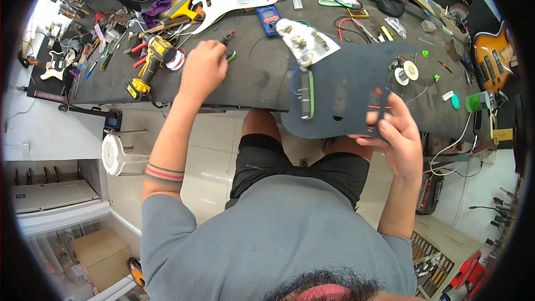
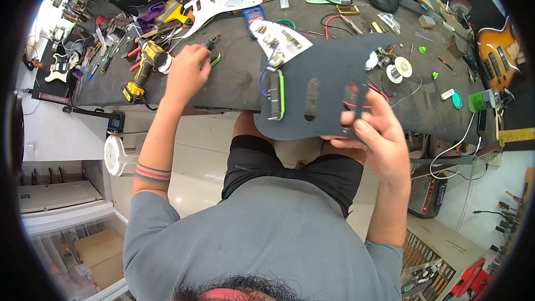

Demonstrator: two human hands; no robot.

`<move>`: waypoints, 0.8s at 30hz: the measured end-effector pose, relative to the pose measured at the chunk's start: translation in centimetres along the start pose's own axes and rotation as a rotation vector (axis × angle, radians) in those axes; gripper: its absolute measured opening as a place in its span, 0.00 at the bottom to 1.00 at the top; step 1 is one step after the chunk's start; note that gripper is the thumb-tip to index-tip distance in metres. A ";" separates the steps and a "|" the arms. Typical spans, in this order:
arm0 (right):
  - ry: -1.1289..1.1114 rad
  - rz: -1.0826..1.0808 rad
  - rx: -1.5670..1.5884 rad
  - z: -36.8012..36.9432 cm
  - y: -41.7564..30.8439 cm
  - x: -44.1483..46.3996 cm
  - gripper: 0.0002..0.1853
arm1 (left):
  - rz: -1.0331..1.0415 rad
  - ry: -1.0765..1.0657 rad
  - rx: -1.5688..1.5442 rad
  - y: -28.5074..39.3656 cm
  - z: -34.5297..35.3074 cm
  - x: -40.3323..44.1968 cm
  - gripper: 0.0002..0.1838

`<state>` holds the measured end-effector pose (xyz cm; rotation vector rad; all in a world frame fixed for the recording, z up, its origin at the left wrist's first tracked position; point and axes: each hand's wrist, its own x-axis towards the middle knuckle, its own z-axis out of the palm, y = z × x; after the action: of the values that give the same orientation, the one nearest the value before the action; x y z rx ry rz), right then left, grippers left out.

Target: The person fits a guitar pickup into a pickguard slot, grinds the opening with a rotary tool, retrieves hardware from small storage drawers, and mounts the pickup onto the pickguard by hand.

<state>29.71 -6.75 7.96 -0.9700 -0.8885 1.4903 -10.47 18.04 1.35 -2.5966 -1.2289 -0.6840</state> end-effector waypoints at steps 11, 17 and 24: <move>-0.031 -0.254 0.282 -0.2 2.3 -2.8 0.43 | -0.472 -0.540 -0.343 -7.6 -2.8 2.4 0.33; -0.025 -0.262 0.262 0.9 3.1 -2.2 0.47 | -0.559 -0.141 -0.833 -12.1 -4.6 0.0 0.30; -0.057 -0.219 0.273 2.4 4.1 -1.5 0.50 | -0.681 0.129 -1.447 -3.5 -10.2 -7.1 0.29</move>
<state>26.05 -8.84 5.29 -0.6132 -0.7798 1.4122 -20.42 11.78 6.81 -2.7263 -2.0596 -2.6151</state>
